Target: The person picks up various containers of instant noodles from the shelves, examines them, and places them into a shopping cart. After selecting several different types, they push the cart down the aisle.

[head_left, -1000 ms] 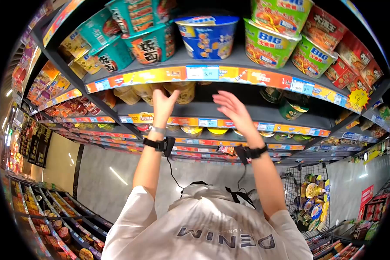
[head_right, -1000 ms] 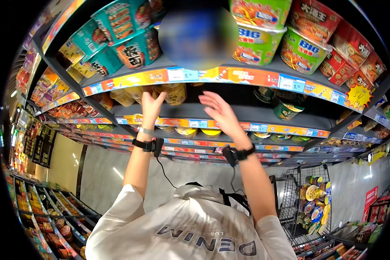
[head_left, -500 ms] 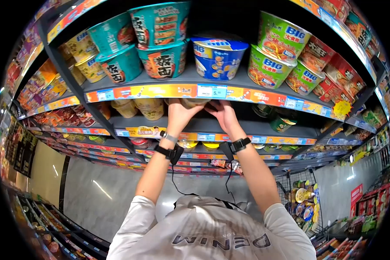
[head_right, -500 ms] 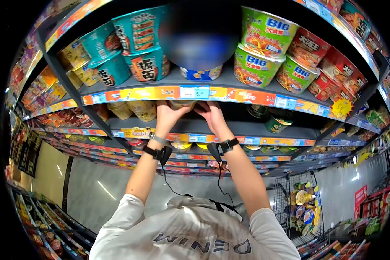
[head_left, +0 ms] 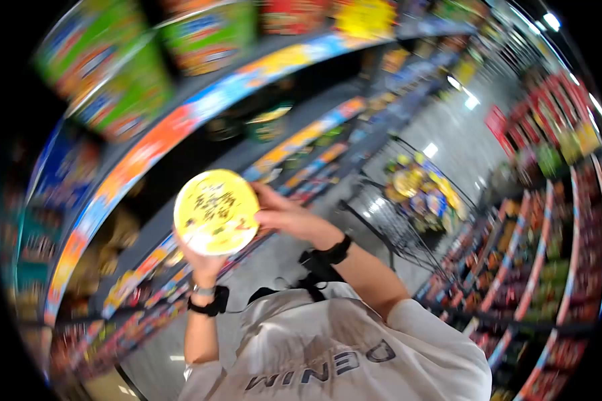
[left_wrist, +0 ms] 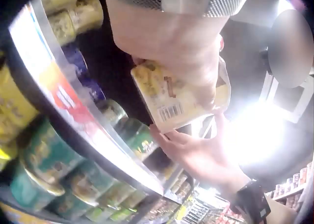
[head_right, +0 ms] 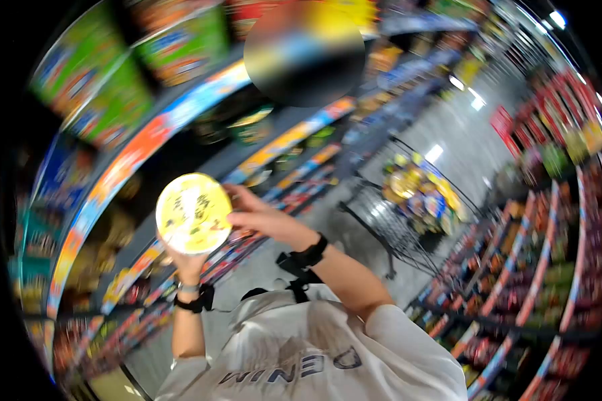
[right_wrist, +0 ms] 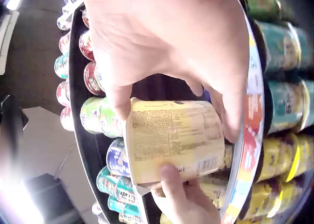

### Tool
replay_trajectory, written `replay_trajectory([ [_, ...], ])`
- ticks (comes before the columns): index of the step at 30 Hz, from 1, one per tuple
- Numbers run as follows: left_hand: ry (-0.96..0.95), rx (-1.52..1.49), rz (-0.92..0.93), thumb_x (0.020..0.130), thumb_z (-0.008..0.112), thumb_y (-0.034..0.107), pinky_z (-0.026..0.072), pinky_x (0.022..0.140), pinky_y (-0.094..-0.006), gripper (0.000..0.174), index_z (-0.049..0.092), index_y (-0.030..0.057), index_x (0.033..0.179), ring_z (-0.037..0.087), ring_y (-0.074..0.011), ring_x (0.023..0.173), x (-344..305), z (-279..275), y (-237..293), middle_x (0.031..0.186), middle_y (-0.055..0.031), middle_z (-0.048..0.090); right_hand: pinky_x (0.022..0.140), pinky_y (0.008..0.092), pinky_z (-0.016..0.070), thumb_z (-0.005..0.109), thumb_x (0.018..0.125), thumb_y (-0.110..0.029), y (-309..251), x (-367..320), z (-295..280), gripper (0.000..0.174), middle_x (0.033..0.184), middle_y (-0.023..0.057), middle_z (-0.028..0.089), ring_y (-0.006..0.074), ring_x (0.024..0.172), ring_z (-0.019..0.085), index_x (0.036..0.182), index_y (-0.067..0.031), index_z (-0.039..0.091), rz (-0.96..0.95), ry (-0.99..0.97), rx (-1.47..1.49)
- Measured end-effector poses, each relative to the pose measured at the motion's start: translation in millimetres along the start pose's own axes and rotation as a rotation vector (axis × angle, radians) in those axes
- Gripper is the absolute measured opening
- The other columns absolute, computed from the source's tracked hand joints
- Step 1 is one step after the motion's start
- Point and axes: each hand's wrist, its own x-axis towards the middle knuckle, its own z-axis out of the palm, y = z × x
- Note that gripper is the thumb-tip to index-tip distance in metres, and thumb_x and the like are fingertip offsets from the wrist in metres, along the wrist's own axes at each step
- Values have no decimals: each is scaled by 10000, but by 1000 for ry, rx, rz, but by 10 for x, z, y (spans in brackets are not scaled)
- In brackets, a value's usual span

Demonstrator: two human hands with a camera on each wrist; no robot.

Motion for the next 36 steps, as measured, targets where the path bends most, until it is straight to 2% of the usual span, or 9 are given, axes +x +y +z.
replay_trajectory([
  [3,-44,-145,-42,596,915,69,478,1023,-446,1023,296,57,1410,516,-275,1253,-100,605,-106,1425,-182,419,1043,365,406,716,841,-268,-79,-391,-443,906,1385,126,484,219,1256,494,1531,-53,168,-29,90,-34],
  [5,-130,187,143,650,911,200,383,1103,-492,1052,274,39,1472,392,-304,1364,-42,854,-166,1478,-191,364,1025,363,424,727,828,-279,-174,-678,-919,890,1378,121,487,212,1241,503,1522,-57,215,-89,209,-39],
  [7,-228,257,314,709,871,330,367,1110,-502,1025,264,34,1481,360,-342,1391,180,1196,5,1506,-205,336,1039,397,442,680,866,-318,-259,-992,-1440,792,1386,119,502,214,1279,500,1489,-38,281,-192,372,156],
  [11,-191,228,215,863,702,411,378,1093,-502,808,321,23,1462,335,-349,1413,334,1723,-3,1524,-201,323,1094,449,405,614,936,-290,-303,-1770,-2802,651,1392,149,505,293,1277,503,1449,-13,325,-415,573,493],
  [15,-209,255,142,910,638,379,382,1087,-498,704,361,15,1445,336,-335,1416,352,2143,-110,1522,-189,328,1105,441,394,594,931,-402,475,-2594,-4188,677,1405,162,440,308,1295,453,1437,-27,344,-406,1180,601],
  [19,-191,307,49,968,564,334,375,1096,-493,596,390,6,1434,343,-324,1412,229,2382,-147,1517,-172,347,1070,440,439,662,844,-490,1144,-3208,-4916,700,1289,181,510,320,1215,520,1284,15,456,-257,1466,834],
  [23,-176,334,-54,990,528,264,383,1102,-494,521,398,0,1420,375,-316,1389,119,2493,-95,1500,-169,365,1060,486,440,665,843,-477,1387,-3365,-5185,757,1296,192,491,362,1200,526,1313,46,382,-257,1497,906],
  [27,-129,366,-127,1006,482,208,404,1087,-470,428,447,-16,1370,423,-300,1351,51,2568,-85,1482,-172,392,1077,487,421,649,880,-447,1453,-3326,-5341,788,1415,168,412,347,1274,480,1465,-61,290,-441,1440,971],
  [36,-67,460,-151,1018,432,105,456,1020,-405,293,520,-21,1268,474,-277,1299,20,2745,-87,1404,-167,478,1084,519,407,628,888,-435,1535,-3340,-5446,714,1460,151,383,393,1290,457,1421,-55,342,-627,1400,1069],
])
